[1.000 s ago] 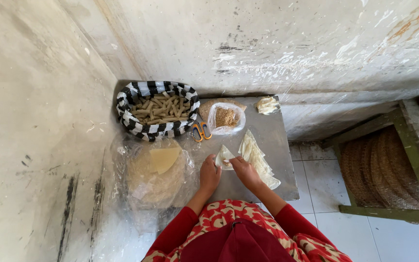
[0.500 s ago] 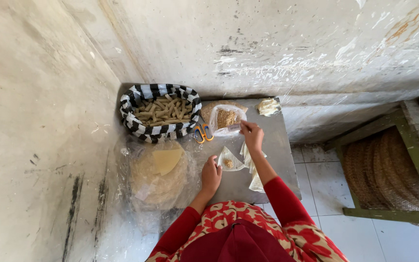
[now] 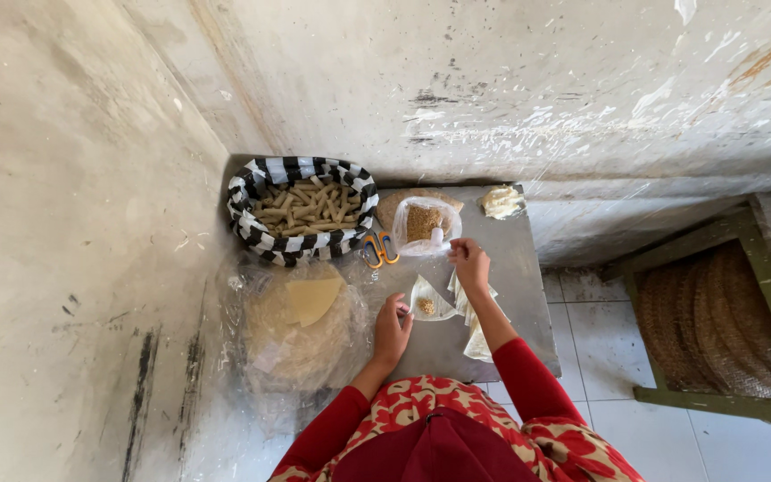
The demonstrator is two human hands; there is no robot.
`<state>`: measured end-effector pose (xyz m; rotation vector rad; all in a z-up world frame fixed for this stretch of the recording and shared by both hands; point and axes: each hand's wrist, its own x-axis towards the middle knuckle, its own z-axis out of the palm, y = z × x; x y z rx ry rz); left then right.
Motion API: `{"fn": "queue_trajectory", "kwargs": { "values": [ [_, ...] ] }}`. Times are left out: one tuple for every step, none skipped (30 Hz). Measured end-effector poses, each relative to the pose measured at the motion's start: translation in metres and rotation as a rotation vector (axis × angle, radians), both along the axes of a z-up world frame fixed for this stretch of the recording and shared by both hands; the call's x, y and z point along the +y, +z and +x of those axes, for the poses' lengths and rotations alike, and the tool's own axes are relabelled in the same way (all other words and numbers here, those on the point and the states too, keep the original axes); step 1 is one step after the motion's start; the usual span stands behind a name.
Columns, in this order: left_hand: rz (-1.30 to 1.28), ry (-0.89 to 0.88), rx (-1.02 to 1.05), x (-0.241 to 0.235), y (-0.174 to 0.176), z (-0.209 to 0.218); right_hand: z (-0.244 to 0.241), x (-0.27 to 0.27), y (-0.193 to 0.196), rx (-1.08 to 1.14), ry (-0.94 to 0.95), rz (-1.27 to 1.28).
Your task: The person folds triangular pieces of dough by hand on a metal table, placing a small amount of filling from a plastic bag onto the dough before folding it into a final shape and arranging the folded items in a row.
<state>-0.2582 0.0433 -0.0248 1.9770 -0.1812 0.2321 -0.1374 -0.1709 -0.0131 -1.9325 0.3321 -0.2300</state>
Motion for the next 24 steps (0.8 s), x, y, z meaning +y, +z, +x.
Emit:
{"fn": "queue_trajectory", "kwargs": {
  "values": [
    [-0.014,0.003,0.007,-0.001,0.001,-0.001,-0.009,0.001,0.005,0.009,0.025,-0.123],
    [-0.003,-0.011,-0.012,0.001,0.002,-0.001,-0.021,0.005,0.009,-0.038,0.088,-0.301],
    [0.004,-0.021,-0.028,0.002,0.003,-0.002,-0.038,0.008,0.014,-0.084,0.158,-0.483],
    [0.010,-0.032,-0.045,0.003,0.004,-0.001,-0.051,0.011,0.018,-0.129,0.229,-0.663],
    [0.001,-0.039,-0.032,0.004,0.005,-0.002,-0.063,0.013,0.022,-0.027,0.280,-0.726],
    [-0.008,-0.046,-0.019,0.004,0.006,-0.002,-0.075,0.014,0.025,0.076,0.331,-0.787],
    [-0.016,-0.054,-0.007,0.004,0.008,-0.001,-0.083,0.017,0.027,0.178,0.381,-0.845],
    [-0.006,-0.050,-0.011,0.005,0.011,-0.002,-0.088,0.019,0.028,0.198,0.385,-0.847],
    [0.005,-0.049,-0.020,0.005,0.014,-0.002,-0.091,0.021,0.028,0.214,0.384,-0.850],
    [0.016,-0.048,-0.029,0.004,0.018,-0.002,-0.093,0.022,0.028,0.231,0.382,-0.852],
    [0.005,-0.055,0.001,0.004,0.021,-0.002,-0.094,0.023,0.027,0.192,0.374,-0.842],
    [-0.005,-0.062,0.031,0.004,0.024,-0.003,-0.094,0.024,0.026,0.153,0.366,-0.831],
    [-0.016,-0.070,0.059,0.004,0.027,-0.002,-0.094,0.025,0.026,0.113,0.355,-0.821],
    [-0.004,-0.081,0.042,0.005,0.028,-0.002,-0.096,0.025,0.027,0.097,0.355,-0.736],
    [0.008,-0.089,0.025,0.005,0.028,-0.002,-0.098,0.025,0.029,0.080,0.357,-0.651],
    [0.020,-0.098,0.008,0.006,0.028,-0.001,-0.099,0.025,0.031,0.062,0.358,-0.567],
    [0.015,-0.105,0.023,0.006,0.026,-0.001,-0.100,0.027,0.033,0.028,0.367,-0.524],
    [0.011,-0.112,0.038,0.007,0.023,-0.001,-0.101,0.030,0.035,-0.005,0.375,-0.481],
    [0.006,-0.119,0.053,0.007,0.020,-0.001,-0.102,0.032,0.036,-0.039,0.384,-0.439],
    [0.030,-0.125,0.022,0.007,0.017,-0.002,-0.103,0.035,0.038,-0.046,0.395,-0.432],
    [0.056,-0.131,-0.011,0.007,0.015,-0.001,-0.103,0.038,0.038,-0.056,0.406,-0.424],
    [0.081,-0.137,-0.044,0.008,0.013,-0.001,-0.103,0.040,0.039,-0.066,0.416,-0.417],
    [0.080,-0.136,-0.015,0.008,0.012,0.000,-0.104,0.040,0.039,-0.060,0.420,-0.430],
    [0.078,-0.134,0.014,0.008,0.011,0.001,-0.106,0.041,0.038,-0.053,0.425,-0.443]
  ]
}}
